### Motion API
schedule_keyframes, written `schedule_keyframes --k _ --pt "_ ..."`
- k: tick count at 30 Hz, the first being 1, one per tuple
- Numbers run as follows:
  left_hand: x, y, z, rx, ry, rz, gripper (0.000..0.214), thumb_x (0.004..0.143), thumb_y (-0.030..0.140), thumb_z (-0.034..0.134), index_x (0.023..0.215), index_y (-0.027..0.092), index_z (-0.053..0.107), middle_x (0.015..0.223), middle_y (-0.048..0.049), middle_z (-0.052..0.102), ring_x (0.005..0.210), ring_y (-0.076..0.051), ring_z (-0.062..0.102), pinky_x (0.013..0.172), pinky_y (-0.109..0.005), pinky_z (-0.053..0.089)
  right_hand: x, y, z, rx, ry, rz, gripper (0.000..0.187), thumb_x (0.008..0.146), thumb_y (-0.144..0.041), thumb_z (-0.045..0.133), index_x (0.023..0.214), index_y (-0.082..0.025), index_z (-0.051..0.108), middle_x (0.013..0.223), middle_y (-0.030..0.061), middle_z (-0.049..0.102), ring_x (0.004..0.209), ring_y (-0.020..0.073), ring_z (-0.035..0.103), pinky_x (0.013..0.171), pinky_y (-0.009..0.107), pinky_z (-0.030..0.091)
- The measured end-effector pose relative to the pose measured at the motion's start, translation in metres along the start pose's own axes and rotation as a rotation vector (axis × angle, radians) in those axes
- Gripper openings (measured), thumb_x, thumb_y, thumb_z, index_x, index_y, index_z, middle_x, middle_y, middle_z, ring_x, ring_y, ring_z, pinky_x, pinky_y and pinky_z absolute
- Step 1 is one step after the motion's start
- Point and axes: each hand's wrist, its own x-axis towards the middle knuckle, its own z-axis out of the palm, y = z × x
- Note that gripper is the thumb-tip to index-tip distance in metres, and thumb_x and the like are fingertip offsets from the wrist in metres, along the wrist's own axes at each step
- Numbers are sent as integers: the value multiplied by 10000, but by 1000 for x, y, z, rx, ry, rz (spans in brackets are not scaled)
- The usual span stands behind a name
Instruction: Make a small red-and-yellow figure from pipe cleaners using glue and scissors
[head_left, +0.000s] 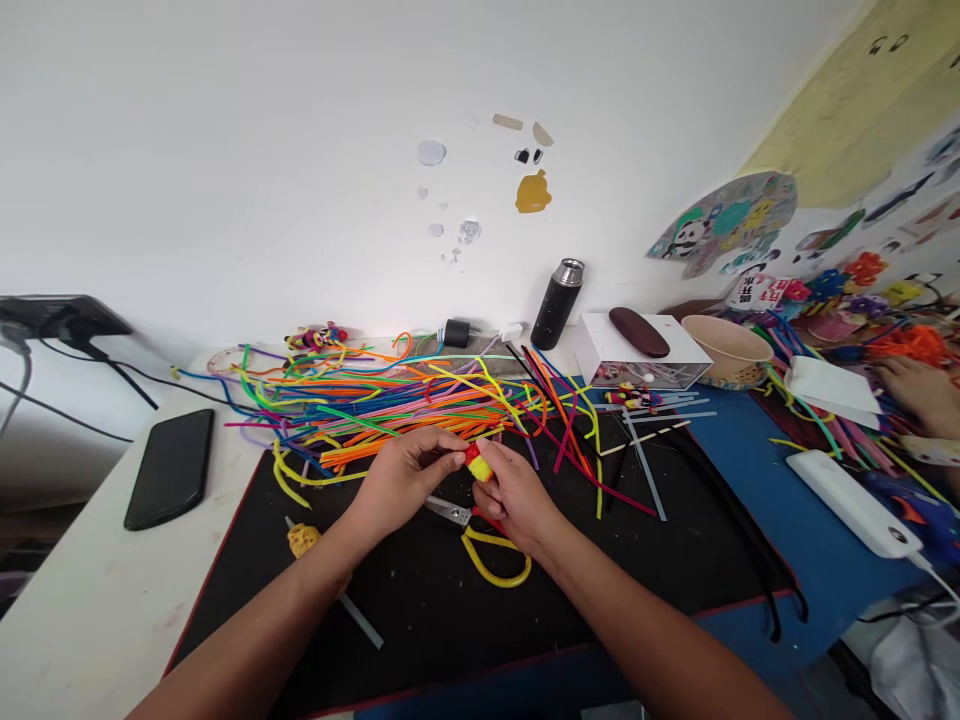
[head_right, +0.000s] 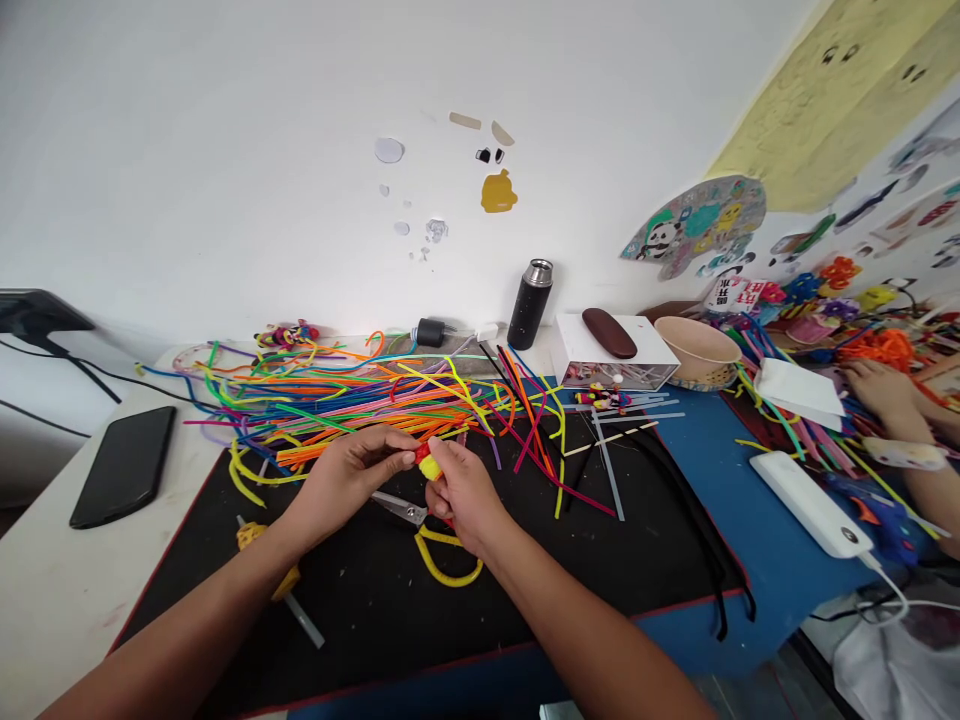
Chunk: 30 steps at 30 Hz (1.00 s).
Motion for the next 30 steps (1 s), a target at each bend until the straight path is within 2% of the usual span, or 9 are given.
schedule_keyframes --k 7,15,22,27,30 --pt "-1 0 2 126 45 114 76 958 231 665 944 211 738 902 -41 776 796 -176 719 763 -294 555 3 4 0 13 -15 0 539 770 -673 796 787 -225 496 434 -147 319 328 38 252 357 178 134" --pt "-1 -3 -2 102 -10 118 88 958 214 695 1028 214 748 994 -48 786 904 -184 736 842 -292 562 2 2 1 19 -24 2 537 775 -680 785 793 -222 504 435 -146 313 331 36 247 352 176 140" --pt "-2 2 1 189 43 201 83 953 148 650 969 197 714 918 -39 769 814 -163 721 765 -270 554 4 5 2 8 -27 6 552 774 -695 782 798 -227 491 429 -147 307 336 42 254 356 174 147" --pt "-4 0 4 206 80 196 113 941 128 635 980 195 718 947 -52 777 846 -176 737 792 -283 560 5 5 3 12 -31 5 560 768 -706 782 799 -226 494 430 -148 301 334 41 256 361 175 153" --pt "-2 0 1 167 53 162 92 953 161 649 970 196 732 938 -48 772 854 -176 726 814 -290 552 4 4 2 12 -36 2 553 776 -704 778 806 -225 504 431 -150 299 332 40 244 359 179 145"
